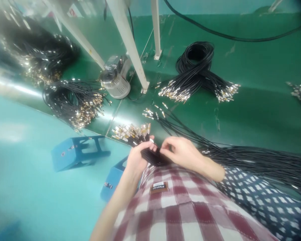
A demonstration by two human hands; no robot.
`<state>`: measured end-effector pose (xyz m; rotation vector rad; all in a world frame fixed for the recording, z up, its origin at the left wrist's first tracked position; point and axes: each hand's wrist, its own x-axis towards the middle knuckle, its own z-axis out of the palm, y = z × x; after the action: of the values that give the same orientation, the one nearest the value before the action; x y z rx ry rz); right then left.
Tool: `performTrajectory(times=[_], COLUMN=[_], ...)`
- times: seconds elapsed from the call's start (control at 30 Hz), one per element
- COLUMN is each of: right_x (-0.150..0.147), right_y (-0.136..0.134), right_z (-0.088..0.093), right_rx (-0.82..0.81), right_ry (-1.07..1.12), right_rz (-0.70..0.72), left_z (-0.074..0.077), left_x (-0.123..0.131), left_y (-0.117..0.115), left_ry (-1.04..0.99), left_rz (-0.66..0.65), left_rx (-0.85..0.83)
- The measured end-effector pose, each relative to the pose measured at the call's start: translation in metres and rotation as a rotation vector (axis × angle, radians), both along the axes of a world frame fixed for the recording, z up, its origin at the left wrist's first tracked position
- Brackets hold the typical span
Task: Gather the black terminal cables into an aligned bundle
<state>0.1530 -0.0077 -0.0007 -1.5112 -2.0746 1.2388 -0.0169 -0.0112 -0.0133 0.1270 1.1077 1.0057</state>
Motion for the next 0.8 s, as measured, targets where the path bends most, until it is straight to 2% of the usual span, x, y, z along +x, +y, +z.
performTrajectory(times=[0.17, 0.27, 0.33, 0.4, 0.47, 0.6, 0.7, 0.8], right_x=[0.062, 0.079, 0.071, 0.051, 0.031, 0.003, -0.010, -0.015], right_y=[-0.025, -0.030, -0.027, -0.022, -0.013, 0.005, 0.016, 0.030], right_z=[-0.010, -0.018, -0.021, -0.022, -0.022, -0.017, -0.005, 0.002], right_rx=[-0.133, -0.185, -0.130, -0.086, -0.122, -0.223, -0.226, -0.381], right_ry=[-0.161, -0.260, -0.204, -0.053, 0.087, 0.286, 0.314, 0.250], right_rz=[0.137, 0.186, 0.147, 0.106, 0.026, -0.234, -0.158, 0.067], left_z=[-0.001, -0.003, -0.005, -0.005, -0.005, -0.004, -0.006, -0.008], left_x=[0.001, -0.001, -0.001, -0.002, -0.003, -0.005, -0.007, -0.009], left_y=[0.002, 0.003, 0.003, 0.003, 0.003, 0.002, 0.002, 0.003], left_ry=[-0.029, -0.044, -0.048, -0.052, -0.065, -0.047, -0.019, -0.005], left_rz=[0.045, 0.046, 0.043, 0.035, 0.025, 0.008, -0.018, -0.040], left_rx=[-0.006, -0.013, -0.007, -0.004, 0.008, 0.040, 0.001, -0.050])
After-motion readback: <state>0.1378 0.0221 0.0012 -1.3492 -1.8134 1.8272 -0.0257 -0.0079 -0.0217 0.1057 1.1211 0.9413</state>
